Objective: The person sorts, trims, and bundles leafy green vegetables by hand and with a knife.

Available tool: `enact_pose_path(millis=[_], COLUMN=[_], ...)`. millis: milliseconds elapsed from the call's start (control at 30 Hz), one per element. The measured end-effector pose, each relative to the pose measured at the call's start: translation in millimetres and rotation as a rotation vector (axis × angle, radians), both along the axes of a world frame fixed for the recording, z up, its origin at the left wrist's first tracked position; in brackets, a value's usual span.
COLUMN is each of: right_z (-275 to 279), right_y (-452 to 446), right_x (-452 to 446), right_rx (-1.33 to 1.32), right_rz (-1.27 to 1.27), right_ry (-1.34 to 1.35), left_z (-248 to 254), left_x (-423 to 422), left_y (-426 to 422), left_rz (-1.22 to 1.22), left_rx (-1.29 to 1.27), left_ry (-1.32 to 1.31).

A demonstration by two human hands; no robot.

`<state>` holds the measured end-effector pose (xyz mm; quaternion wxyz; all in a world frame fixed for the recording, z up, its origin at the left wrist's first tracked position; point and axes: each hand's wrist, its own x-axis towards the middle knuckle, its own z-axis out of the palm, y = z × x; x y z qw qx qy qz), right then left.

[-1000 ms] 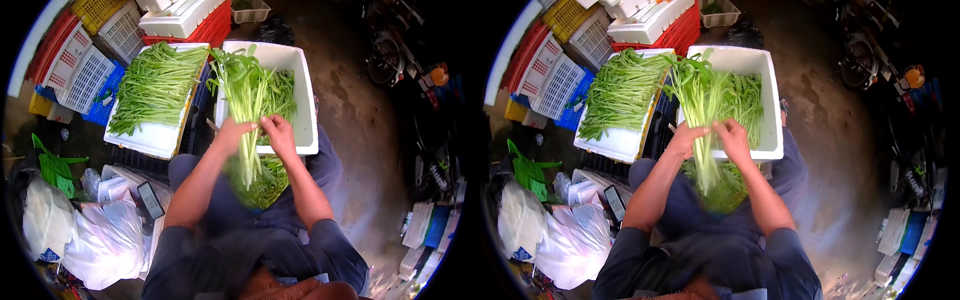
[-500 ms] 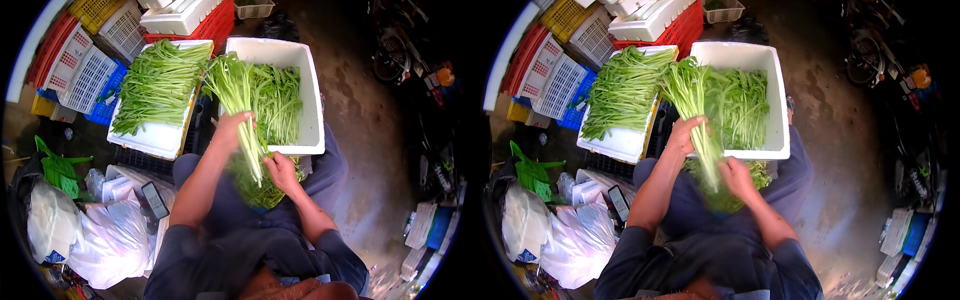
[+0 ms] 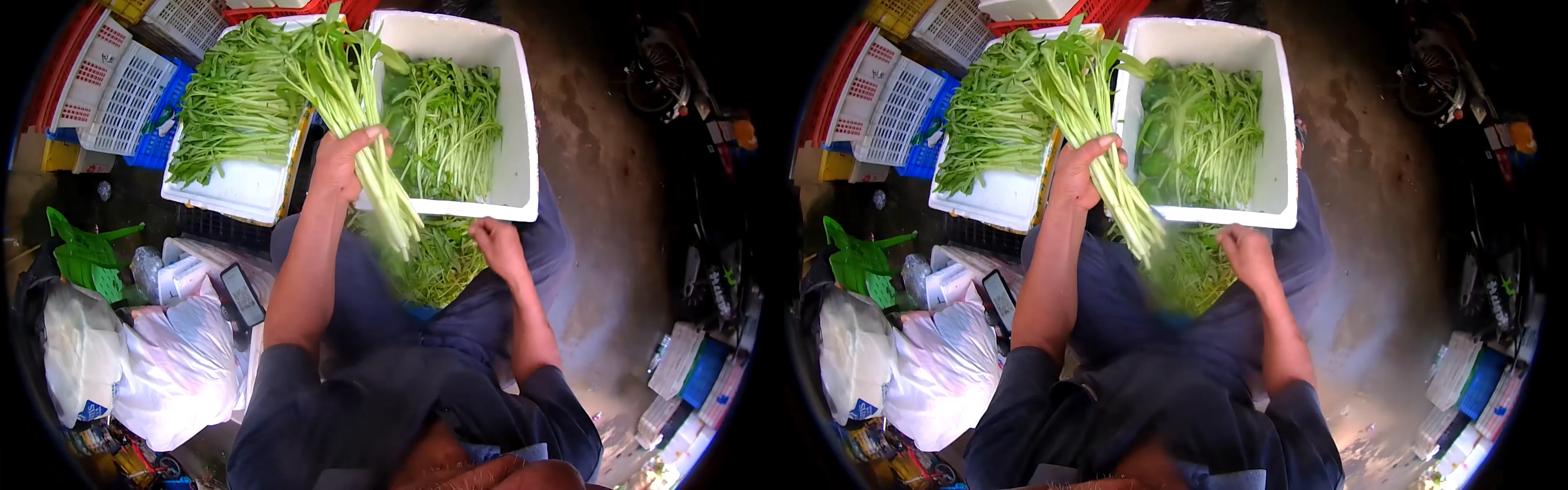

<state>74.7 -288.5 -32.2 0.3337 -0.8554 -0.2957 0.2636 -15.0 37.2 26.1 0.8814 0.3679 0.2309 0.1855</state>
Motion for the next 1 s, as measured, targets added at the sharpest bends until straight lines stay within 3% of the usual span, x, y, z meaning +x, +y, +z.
enact_pose_path(millis=[100, 200, 267, 367, 500, 567, 767, 867, 1000], right_z=[3.2, -52.7, -109.0, -220.7, -346.8, -363.4, -264.9, -227.8, -132.0], right_y=[50.3, 108.7, 142.0, 174.4, 178.3, 182.4, 202.3, 179.6, 146.0], right_x=[40.1, 89.0, 112.3, 136.2, 132.8, 132.5, 138.4, 158.0, 146.4], right_rx=[0.114, 0.219, 0.15, -0.252, -0.287, -0.323, -0.443, -0.059, 0.322], right_rz=[-0.061, -0.099, -0.139, 0.113, 0.446, 0.501, 0.058, -0.321, -0.513], right_ry=[0.107, 0.297, 0.396, 0.309, 0.114, 0.042, 0.191, 0.699, 0.924], left_z=[1.7, 0.1, 2.2, 3.1, 1.6, -4.2, -8.2, -3.8, -1.2], left_x=[-0.4, 2.4, 4.3, 8.7, 10.7, 12.2, 14.9, 12.9, 12.1], left_y=[-0.1, 1.8, 2.4, 6.0, 12.8, 16.1, 18.2, 16.4, 10.0], left_rz=[-0.018, -0.01, 0.006, 0.019, 0.042, 0.054, 0.08, 0.071, 0.054], left_rx=[0.015, 0.047, 0.063, 0.088, 0.03, 0.019, -0.032, -0.028, -0.008], left_ry=[0.021, 0.094, 0.153, 0.253, 0.324, 0.289, 0.238, 0.25, 0.208])
